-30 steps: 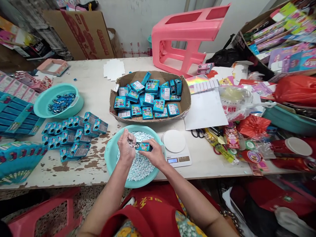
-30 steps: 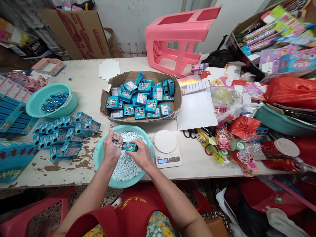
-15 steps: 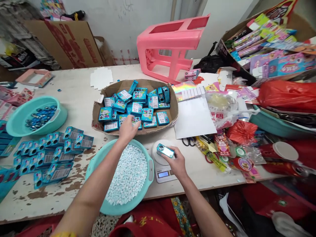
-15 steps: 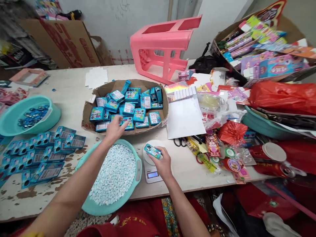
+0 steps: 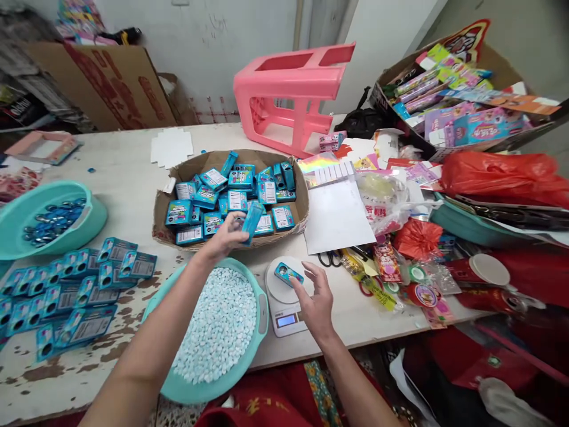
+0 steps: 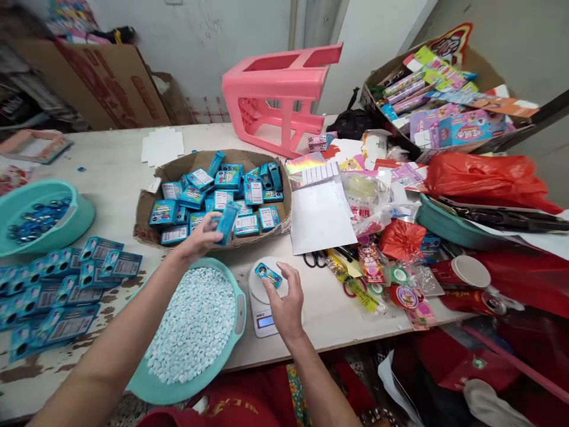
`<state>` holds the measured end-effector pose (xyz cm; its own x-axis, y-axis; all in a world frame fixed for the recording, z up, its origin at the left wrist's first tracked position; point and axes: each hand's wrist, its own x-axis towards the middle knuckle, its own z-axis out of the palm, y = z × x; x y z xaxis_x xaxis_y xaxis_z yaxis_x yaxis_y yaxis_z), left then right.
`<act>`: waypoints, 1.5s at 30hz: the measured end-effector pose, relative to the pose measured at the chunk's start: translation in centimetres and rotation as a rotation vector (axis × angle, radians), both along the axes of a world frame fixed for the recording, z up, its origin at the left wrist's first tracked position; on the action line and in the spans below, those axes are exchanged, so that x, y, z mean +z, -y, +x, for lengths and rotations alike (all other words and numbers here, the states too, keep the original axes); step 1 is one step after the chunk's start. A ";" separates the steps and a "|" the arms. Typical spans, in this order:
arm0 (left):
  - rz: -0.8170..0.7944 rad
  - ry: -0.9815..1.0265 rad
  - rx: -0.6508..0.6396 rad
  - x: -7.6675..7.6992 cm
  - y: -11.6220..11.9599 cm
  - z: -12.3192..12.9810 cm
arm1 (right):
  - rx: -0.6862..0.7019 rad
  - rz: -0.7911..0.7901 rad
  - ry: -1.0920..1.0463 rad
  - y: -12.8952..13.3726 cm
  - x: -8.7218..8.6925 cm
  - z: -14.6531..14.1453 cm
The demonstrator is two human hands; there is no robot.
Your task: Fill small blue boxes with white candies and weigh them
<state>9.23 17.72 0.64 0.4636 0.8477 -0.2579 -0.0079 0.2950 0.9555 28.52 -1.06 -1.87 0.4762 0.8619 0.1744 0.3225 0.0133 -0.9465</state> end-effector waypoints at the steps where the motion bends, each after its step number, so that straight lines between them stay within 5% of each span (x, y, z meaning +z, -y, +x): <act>1: -0.060 0.157 -0.030 0.8 2.0 -1.4 | 0.039 0.009 -0.044 -0.2 0.5 -0.7; 4: -0.273 0.473 -0.078 1.7 8.0 -4.7 | 0.166 0.011 -0.205 -0.9 1.3 -3.3; 7: -0.458 0.605 -0.051 0.7 13.1 -6.4 | 0.323 -0.040 -0.387 -0.7 1.3 -6.1; 12: -0.376 0.493 0.244 -1.3 18.5 -8.1 | 0.358 -0.150 -0.514 1.8 0.3 -9.5; 17: -0.634 0.661 0.232 -2.4 20.5 -10.5 | 0.387 -0.181 -0.428 4.7 -0.3 -10.5; 23: -0.632 0.825 0.189 -3.6 21.0 -11.9 | 0.457 -0.156 -0.392 6.3 0.0 -11.0; 28: -0.645 0.715 0.235 -4.1 21.9 -10.7 | 0.519 -0.093 -0.427 7.4 0.7 -12.5; 31: -0.448 0.362 0.143 -4.5 22.3 -9.8 | 0.369 -0.169 -0.448 8.3 0.7 -12.2; 35: 0.255 -0.409 -0.025 -6.0 22.7 -9.7 | 0.044 -0.207 -0.510 9.9 0.3 -8.7; 38: 0.587 -0.592 -0.248 -8.0 23.0 -9.8 | 0.054 -0.316 -0.495 11.9 0.1 -6.5; 41: 0.605 -0.417 -0.323 -9.9 22.2 -9.4 | 0.170 -0.420 -0.502 13.9 0.1 -7.1; 45: 0.414 -0.347 -0.083 -11.5 19.2 -8.7 | 0.191 -0.421 -0.506 14.7 0.2 -10.1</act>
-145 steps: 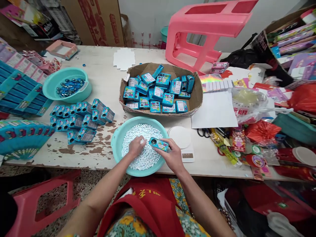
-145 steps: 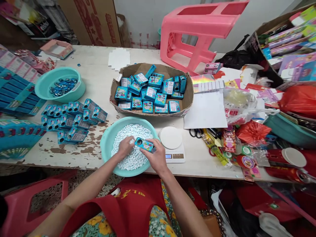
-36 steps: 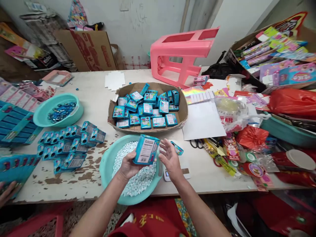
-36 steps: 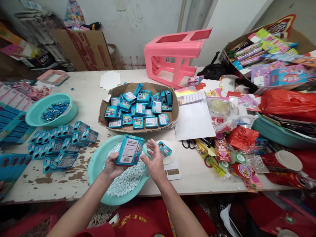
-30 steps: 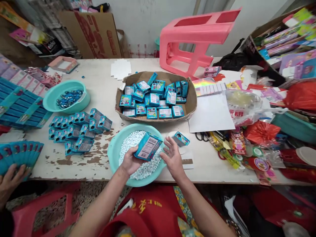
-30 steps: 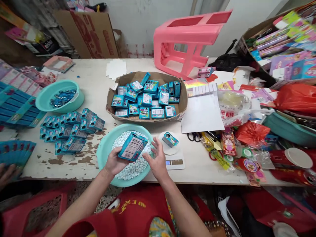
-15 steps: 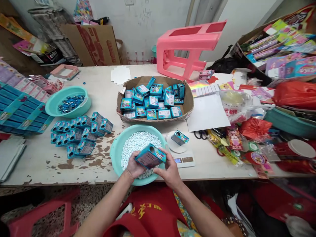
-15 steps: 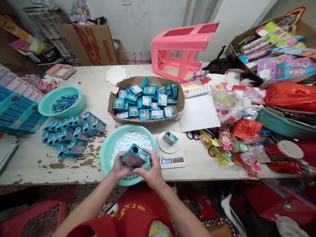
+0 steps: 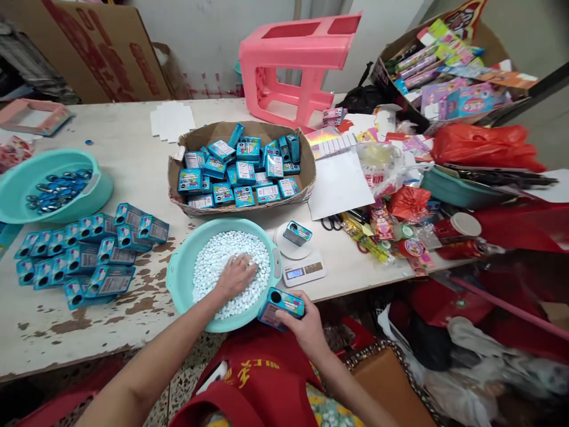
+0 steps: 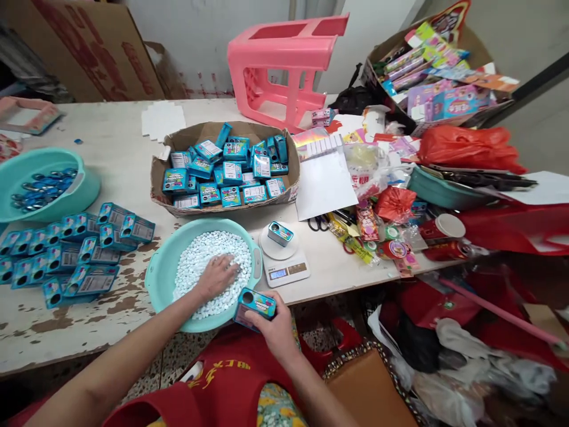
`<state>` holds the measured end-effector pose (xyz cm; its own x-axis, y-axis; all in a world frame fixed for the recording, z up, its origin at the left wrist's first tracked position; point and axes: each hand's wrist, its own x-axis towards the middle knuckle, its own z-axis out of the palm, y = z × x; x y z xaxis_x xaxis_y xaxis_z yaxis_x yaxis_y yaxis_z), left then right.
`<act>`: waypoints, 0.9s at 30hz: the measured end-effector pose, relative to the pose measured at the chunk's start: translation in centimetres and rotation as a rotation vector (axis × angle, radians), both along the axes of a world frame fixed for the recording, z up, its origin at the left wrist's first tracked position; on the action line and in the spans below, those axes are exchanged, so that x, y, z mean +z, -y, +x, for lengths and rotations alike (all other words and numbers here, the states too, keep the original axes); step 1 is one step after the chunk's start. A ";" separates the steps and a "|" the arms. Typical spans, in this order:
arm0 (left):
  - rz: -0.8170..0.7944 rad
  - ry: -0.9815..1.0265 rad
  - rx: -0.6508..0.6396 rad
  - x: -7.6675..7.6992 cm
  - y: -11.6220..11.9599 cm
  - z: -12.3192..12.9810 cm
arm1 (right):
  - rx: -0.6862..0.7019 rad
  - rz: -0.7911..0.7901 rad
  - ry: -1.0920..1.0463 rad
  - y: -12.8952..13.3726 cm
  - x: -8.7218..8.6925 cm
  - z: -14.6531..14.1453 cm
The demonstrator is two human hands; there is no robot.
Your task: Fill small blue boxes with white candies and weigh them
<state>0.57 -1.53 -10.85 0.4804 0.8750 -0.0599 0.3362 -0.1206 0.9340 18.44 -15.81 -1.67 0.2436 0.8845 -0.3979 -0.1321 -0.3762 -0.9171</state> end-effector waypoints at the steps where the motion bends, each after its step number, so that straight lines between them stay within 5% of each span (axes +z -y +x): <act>1: 0.009 -0.054 0.046 -0.3 -0.8 0.2 | 0.002 0.016 -0.001 -0.1 0.1 -0.7; 7: 0.127 -0.376 0.290 -1.0 -2.9 0.1 | 0.076 0.050 -0.025 -1.7 0.5 -2.5; 10: -0.082 -0.160 0.519 0.3 -2.3 -0.3 | 0.064 0.080 0.049 -2.9 0.5 -2.7; 15: -0.535 0.548 0.739 5.8 -0.7 -0.4 | 0.128 0.231 0.330 -6.0 -0.5 -3.6; 19: -0.473 0.848 0.681 9.1 -0.2 -0.2 | 0.232 0.374 0.560 -8.2 -1.7 -5.3; 27: -0.415 0.902 0.826 10.4 -0.3 -1.3 | 0.356 0.404 0.704 -9.3 -1.4 -7.4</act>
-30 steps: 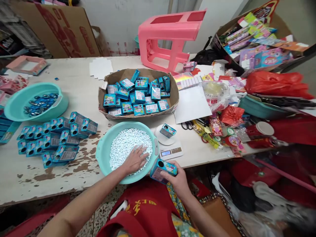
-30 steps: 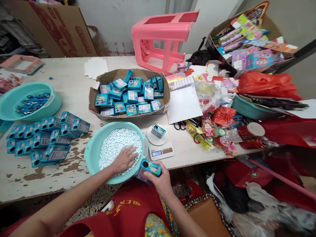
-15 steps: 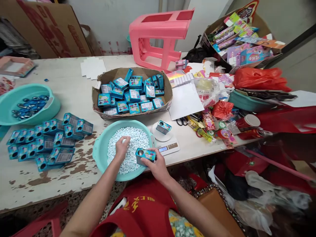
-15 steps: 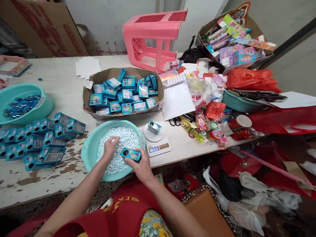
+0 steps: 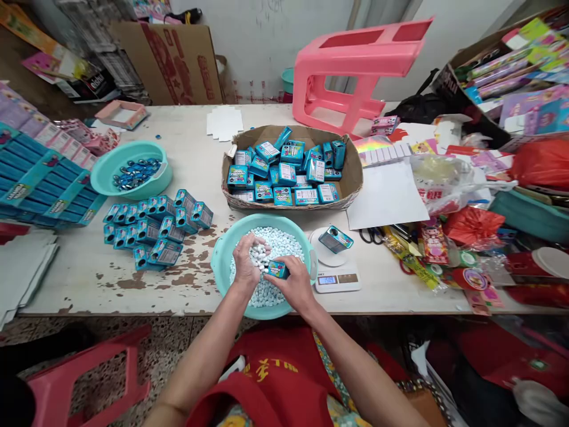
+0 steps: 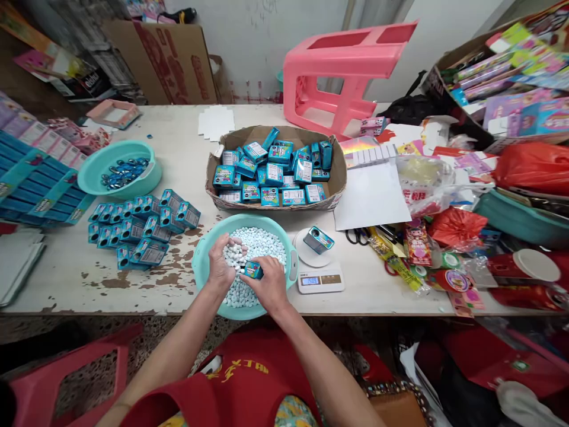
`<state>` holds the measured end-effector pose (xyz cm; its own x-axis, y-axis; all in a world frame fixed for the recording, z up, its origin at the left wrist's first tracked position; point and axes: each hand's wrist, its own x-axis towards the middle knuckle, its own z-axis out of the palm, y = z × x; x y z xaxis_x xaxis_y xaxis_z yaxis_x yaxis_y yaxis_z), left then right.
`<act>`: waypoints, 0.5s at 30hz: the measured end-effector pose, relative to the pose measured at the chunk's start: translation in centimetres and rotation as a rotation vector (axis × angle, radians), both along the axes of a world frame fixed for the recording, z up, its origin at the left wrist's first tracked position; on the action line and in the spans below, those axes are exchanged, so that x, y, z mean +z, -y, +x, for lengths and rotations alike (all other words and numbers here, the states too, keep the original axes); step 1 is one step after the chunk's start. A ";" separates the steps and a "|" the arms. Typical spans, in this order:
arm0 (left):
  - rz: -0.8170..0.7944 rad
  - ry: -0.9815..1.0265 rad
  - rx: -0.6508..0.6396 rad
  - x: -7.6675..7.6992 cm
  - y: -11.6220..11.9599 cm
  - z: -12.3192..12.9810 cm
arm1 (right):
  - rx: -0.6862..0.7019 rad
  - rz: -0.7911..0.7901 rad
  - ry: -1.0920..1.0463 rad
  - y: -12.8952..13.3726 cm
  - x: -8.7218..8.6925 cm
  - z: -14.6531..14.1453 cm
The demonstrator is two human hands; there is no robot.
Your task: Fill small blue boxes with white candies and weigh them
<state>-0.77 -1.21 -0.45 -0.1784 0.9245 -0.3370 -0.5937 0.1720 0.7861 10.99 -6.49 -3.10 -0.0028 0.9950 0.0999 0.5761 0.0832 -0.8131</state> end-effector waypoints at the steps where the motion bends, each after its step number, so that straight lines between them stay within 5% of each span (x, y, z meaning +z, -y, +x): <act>1: 0.004 -0.005 -0.006 0.1 0.0 -0.1 | 0.007 -0.005 0.009 -0.1 0.2 0.0; 12: -0.016 -0.031 -0.089 0.6 -0.8 0.2 | -0.021 -0.033 -0.039 -0.8 1.3 0.4; 15: -0.008 -0.031 -0.026 0.9 -1.0 0.4 | -0.019 -0.042 -0.053 -0.7 1.4 0.6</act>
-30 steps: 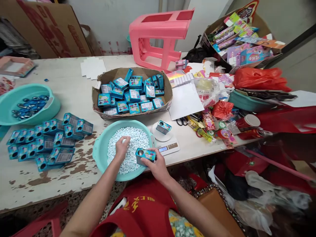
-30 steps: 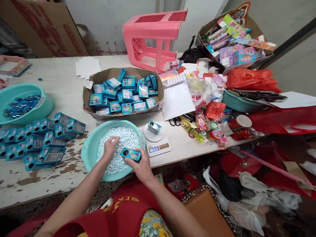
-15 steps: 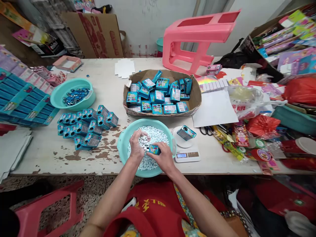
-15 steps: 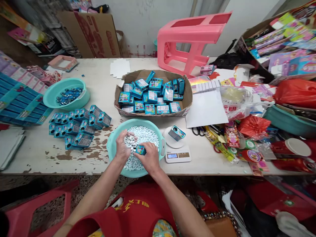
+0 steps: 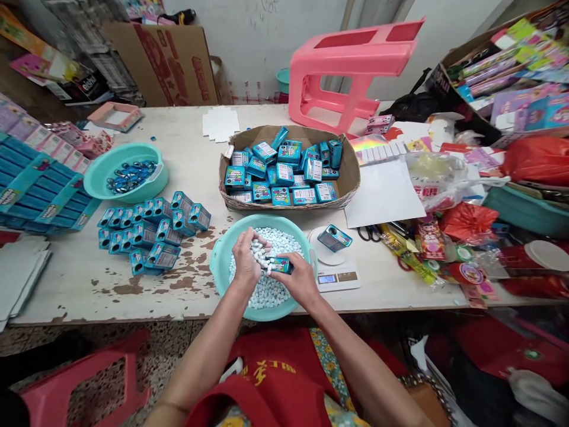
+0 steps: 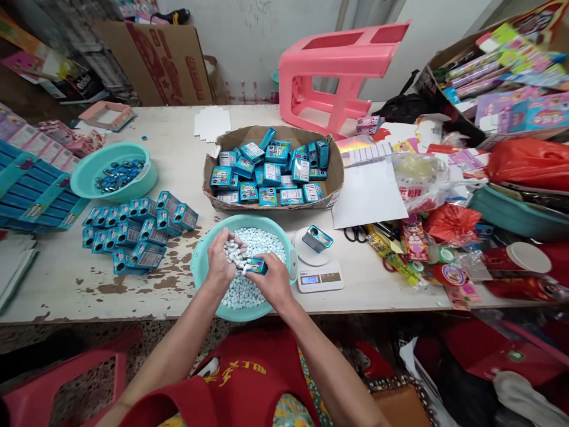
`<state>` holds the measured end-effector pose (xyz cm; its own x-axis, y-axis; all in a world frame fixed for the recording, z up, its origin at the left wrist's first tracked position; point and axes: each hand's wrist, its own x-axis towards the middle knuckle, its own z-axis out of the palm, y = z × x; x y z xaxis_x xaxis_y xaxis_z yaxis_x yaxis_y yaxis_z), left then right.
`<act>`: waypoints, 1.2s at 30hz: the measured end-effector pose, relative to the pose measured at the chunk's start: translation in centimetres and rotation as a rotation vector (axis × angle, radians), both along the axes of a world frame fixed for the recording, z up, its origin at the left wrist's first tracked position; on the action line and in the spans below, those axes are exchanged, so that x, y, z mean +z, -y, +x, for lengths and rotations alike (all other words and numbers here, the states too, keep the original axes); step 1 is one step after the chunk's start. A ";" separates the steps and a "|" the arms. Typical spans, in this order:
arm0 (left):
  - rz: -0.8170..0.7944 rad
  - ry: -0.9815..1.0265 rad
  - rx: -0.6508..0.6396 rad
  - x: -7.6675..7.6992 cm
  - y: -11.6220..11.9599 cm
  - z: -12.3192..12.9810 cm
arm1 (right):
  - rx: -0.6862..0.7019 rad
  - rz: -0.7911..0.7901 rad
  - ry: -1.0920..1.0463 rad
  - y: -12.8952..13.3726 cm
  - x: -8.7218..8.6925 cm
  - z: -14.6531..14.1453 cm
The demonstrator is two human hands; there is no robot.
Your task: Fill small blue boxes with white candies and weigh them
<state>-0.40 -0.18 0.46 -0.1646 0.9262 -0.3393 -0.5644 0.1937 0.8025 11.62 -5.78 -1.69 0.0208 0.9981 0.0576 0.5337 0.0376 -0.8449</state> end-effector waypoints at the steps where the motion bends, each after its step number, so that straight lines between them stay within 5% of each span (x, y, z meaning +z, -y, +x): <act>1: 0.007 -0.010 0.020 0.0 -0.1 0.1 | -0.003 0.002 -0.003 0.0 0.0 0.1; 36: 0.175 -0.072 -0.106 1.5 0.8 2.3 | -0.114 0.021 -0.166 0.0 1.4 0.6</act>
